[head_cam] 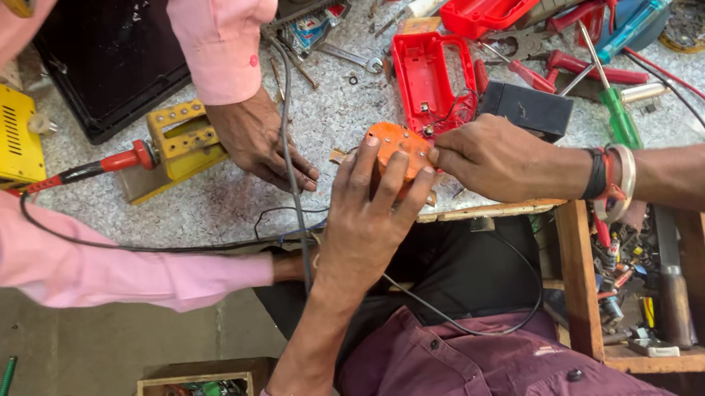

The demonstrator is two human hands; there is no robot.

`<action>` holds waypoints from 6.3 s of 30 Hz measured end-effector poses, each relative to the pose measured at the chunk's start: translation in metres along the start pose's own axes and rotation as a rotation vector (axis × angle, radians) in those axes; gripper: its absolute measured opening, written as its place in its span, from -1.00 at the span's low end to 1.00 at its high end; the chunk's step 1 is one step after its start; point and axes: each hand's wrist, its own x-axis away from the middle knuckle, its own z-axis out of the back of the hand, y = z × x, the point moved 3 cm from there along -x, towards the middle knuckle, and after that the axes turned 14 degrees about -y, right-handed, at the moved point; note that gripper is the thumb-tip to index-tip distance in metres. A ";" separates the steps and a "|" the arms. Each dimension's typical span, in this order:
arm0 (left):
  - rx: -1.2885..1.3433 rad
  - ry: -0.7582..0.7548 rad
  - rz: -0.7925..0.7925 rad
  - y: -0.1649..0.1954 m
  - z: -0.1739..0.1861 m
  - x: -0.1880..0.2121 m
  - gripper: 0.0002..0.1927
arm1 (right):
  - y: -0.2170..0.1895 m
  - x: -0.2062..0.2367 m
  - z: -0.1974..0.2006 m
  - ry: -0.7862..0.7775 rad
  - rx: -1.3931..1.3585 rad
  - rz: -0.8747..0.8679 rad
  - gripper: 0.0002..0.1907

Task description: The person uses a screwdriver to adjust wires on an orange cylindrical motor component, then uses a soldering iron to solder connections on a red plastic housing and a small black box. The person handles wires, a motor, a red housing, and a black box throughout the clip.

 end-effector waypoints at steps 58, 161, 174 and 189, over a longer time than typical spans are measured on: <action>0.884 0.560 0.619 0.055 -0.039 -0.017 0.06 | -0.007 0.066 -0.066 0.744 0.123 0.009 -0.80; 1.359 1.409 0.070 0.017 0.086 0.056 -0.23 | -0.027 0.051 -0.003 0.482 -0.320 0.491 -0.82; 2.033 0.906 0.079 0.050 0.026 0.009 -0.23 | -0.013 0.151 -0.021 -0.103 -0.254 0.491 -0.60; 2.451 0.993 -0.033 0.018 -0.007 0.081 -0.23 | 0.037 0.168 -0.162 -0.003 -0.971 -0.281 -0.66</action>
